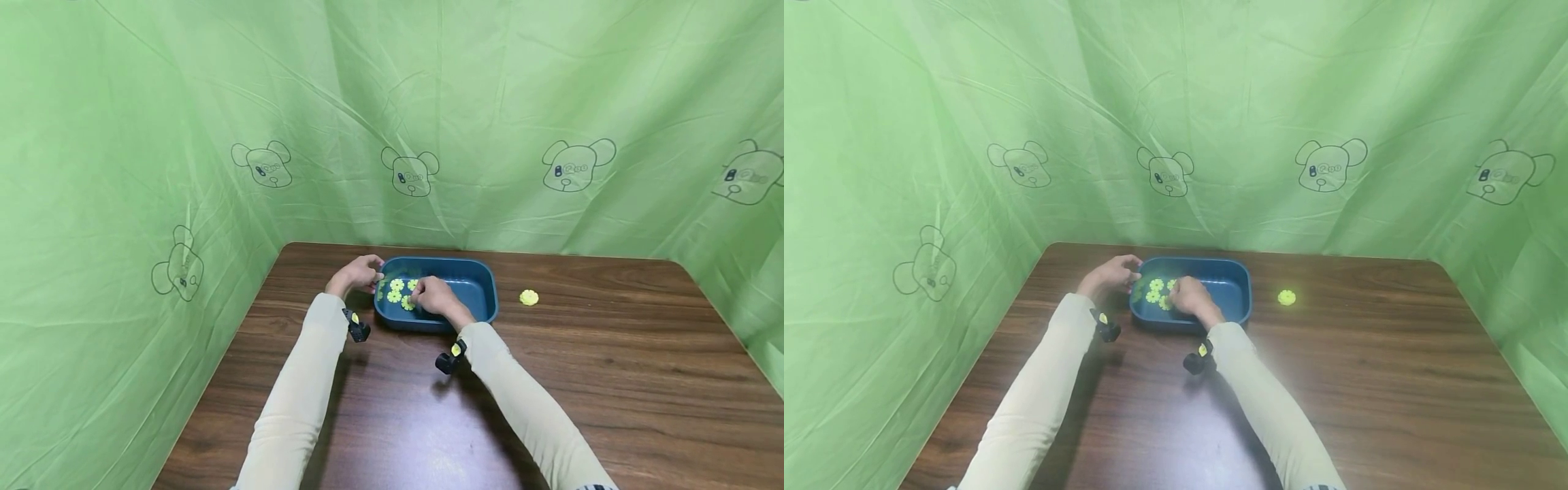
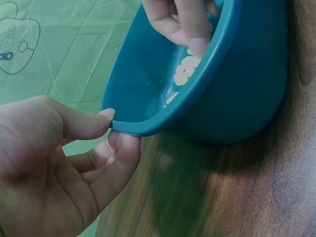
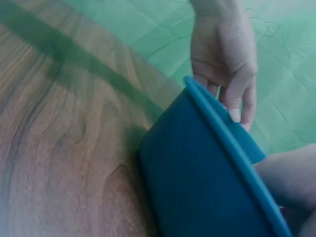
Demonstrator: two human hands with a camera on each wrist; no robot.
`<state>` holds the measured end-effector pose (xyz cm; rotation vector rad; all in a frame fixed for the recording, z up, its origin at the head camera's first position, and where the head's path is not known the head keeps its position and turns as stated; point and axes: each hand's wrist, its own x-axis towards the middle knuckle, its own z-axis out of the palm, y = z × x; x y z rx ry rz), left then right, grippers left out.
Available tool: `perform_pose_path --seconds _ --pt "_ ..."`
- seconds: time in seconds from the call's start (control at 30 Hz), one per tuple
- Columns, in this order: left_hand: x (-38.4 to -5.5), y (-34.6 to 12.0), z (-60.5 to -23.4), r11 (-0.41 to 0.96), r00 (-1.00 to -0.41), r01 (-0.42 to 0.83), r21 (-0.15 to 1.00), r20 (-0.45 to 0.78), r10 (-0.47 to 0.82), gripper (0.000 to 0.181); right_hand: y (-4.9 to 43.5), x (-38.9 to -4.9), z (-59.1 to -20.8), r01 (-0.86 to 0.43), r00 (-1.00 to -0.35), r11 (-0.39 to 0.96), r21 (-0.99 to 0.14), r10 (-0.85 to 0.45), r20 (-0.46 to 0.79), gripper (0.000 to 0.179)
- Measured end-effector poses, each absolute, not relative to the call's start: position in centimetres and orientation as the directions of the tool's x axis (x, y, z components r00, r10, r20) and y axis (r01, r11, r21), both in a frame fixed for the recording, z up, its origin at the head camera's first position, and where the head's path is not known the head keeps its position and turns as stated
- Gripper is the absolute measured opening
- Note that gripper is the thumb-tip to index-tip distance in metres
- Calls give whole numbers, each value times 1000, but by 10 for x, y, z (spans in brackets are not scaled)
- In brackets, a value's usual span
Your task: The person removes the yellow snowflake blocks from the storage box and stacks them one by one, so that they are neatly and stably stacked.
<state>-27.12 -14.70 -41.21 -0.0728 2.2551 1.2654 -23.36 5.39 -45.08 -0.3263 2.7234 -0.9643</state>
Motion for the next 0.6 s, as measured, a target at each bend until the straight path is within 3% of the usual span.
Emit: perform_pose_path --seconds 0.2,0.6 --pt "-272 -146 -412 553 -846 -306 775 -488 216 39 61 -231 -443 -85 -963 685 -723 -243 -116 12" --pt "-272 -148 -414 558 -852 -291 777 -476 218 35 85 -232 -438 -34 -977 620 -784 -188 -106 15"
